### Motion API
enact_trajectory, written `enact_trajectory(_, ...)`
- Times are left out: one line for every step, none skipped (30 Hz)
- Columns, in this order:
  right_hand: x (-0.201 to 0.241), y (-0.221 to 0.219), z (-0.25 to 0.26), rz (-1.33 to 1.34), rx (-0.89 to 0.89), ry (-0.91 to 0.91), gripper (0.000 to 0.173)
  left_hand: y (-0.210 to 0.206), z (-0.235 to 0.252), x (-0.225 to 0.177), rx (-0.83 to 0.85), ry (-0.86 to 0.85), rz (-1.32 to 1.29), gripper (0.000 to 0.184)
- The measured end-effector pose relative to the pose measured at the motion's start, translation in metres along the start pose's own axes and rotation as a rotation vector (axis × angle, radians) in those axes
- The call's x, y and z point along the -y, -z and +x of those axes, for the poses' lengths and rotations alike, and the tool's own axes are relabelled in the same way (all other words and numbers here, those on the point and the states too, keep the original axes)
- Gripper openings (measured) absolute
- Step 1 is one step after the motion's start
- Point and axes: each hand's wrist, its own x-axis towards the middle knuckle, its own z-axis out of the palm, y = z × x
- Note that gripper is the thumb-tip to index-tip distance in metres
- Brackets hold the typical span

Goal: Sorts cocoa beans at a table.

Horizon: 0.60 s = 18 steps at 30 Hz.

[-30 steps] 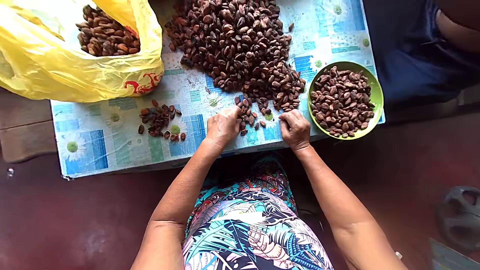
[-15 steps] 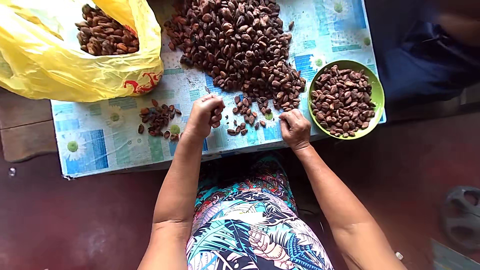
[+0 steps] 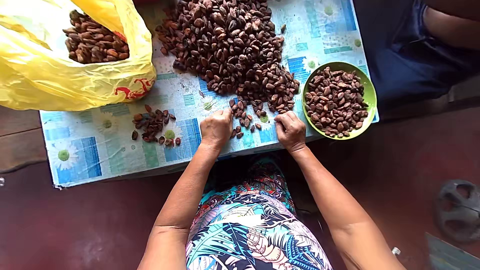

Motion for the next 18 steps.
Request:
enact_trajectory(0.0, 0.0, 0.0, 0.001, -0.001, 0.002, 0.019, -0.001, 0.001, 0.001, -0.023, -0.013, 0.003, 0.025)
enact_trajectory(0.0, -0.001, 0.0, 0.001, -0.003, 0.004, 0.019, -0.001, 0.002, 0.002, -0.032, -0.017, 0.003, 0.025)
enact_trajectory(0.0, 0.0, 0.001, 0.001, -0.004, 0.004, 0.019, -0.001, 0.003, 0.003, -0.036, -0.014, 0.003, 0.025)
enact_trajectory(0.0, 0.0, 0.001, 0.0, -0.004, 0.002, 0.02, 0.0, 0.005, 0.004, -0.035, -0.01, 0.005, 0.025)
enact_trajectory(0.001, 0.001, 0.001, -0.001, -0.002, 0.0, 0.019, 0.001, 0.007, 0.005, -0.034, -0.011, 0.011, 0.025)
enact_trajectory(0.001, 0.001, 0.0, -0.001, -0.002, 0.0, 0.02, 0.002, 0.009, 0.006, -0.022, -0.009, 0.015, 0.026)
enact_trajectory(0.001, 0.001, 0.0, 0.001, 0.0, 0.001, 0.02, 0.004, 0.011, 0.007, 0.006, -0.002, 0.005, 0.026)
enact_trajectory(0.001, 0.0, 0.0, 0.003, -0.001, 0.002, 0.02, 0.008, 0.014, 0.009, 0.049, 0.015, -0.032, 0.027)
enact_trajectory(0.001, 0.0, 0.0, 0.004, -0.002, 0.002, 0.02, 0.013, 0.017, 0.011, 0.092, 0.045, -0.112, 0.029)
enact_trajectory(0.001, -0.001, 0.0, 0.008, -0.003, 0.001, 0.02, 0.018, 0.02, 0.014, 0.124, 0.092, -0.244, 0.03)
enact_trajectory(0.001, -0.001, 0.0, 0.008, -0.002, -0.002, 0.02, 0.023, 0.022, 0.018, 0.123, 0.155, -0.425, 0.029)
enact_trajectory(0.0, -0.001, 0.0, 0.008, -0.002, -0.005, 0.02, 0.028, 0.023, 0.02, 0.101, 0.243, -0.652, 0.026)
enact_trajectory(-0.001, -0.001, 0.0, 0.006, 0.0, -0.007, 0.02, 0.031, 0.022, 0.019, 0.076, 0.347, -0.947, 0.021)
enact_trajectory(-0.001, -0.001, 0.0, 0.007, 0.003, -0.01, 0.02, 0.036, 0.02, 0.02, 0.094, 0.433, -1.264, 0.024)
enact_trajectory(-0.001, -0.002, 0.0, 0.008, 0.004, -0.011, 0.02, 0.041, 0.017, 0.024, 0.133, 0.473, -1.519, 0.032)
enact_trajectory(-0.001, -0.002, 0.0, 0.008, 0.004, -0.012, 0.02, 0.045, 0.014, 0.029, 0.166, 0.488, -1.709, 0.039)
enact_trajectory(-0.001, -0.002, 0.0, 0.007, 0.003, -0.01, 0.02, 0.046, 0.012, 0.034, 0.196, 0.497, -1.857, 0.044)
enact_trajectory(-0.002, -0.001, 0.0, 0.006, 0.006, -0.007, 0.02, 0.047, 0.01, 0.038, 0.22, 0.509, -1.966, 0.049)
